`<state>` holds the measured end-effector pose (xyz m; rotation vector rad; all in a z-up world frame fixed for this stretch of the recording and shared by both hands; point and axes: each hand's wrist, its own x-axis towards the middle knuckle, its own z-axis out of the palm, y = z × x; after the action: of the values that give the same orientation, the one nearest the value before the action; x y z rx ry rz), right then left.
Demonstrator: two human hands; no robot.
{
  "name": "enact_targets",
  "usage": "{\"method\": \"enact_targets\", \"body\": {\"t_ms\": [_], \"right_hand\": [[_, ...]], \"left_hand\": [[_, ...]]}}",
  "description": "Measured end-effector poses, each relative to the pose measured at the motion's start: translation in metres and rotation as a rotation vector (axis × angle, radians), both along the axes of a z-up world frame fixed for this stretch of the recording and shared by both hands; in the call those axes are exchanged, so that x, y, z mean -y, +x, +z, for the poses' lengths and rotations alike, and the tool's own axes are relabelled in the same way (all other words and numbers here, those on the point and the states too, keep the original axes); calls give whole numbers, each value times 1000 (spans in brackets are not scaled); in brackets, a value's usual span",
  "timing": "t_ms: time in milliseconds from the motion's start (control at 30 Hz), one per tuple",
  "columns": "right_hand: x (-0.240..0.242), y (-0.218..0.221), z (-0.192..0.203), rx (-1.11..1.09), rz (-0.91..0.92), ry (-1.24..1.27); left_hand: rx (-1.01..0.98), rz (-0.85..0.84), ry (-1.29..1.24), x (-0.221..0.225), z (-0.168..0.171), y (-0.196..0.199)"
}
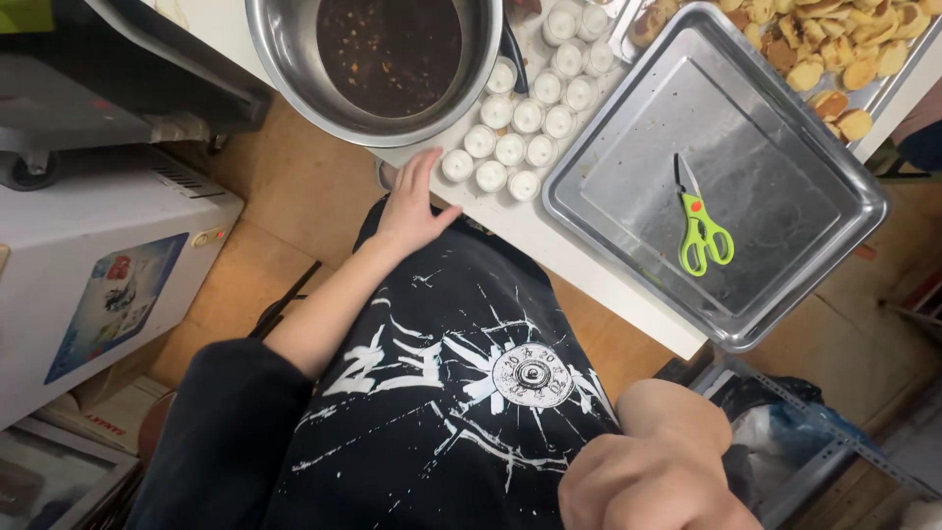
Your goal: Preparing a snack by mixing small white dough balls and small pancakes in a bowl with orange juice.
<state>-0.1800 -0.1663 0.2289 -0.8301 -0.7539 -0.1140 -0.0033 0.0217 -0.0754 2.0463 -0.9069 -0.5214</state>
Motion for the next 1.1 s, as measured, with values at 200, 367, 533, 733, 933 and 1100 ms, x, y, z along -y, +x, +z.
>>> {"method": "enact_targets", "body": {"t_ms": [200,367,533,733,933,1100], "right_hand": [[-2,-14,-3,0,25,70],[4,-9,5,-23,-22,42],[8,-9,2,-39,-31,2],[13,3,6,-4,-43,4],[34,-21,-32,-100,-400,-282],[50,-6,-177,-794,-1109,-861]], "left_hand": [[-31,42,133,24,-30,7],[-144,59,22,23,-51,5],[39,61,14,24,-55,5],[89,54,-15,21,-59,4],[45,45,-33,2,-50,0],[93,106,-60,-23,-51,1]]}}
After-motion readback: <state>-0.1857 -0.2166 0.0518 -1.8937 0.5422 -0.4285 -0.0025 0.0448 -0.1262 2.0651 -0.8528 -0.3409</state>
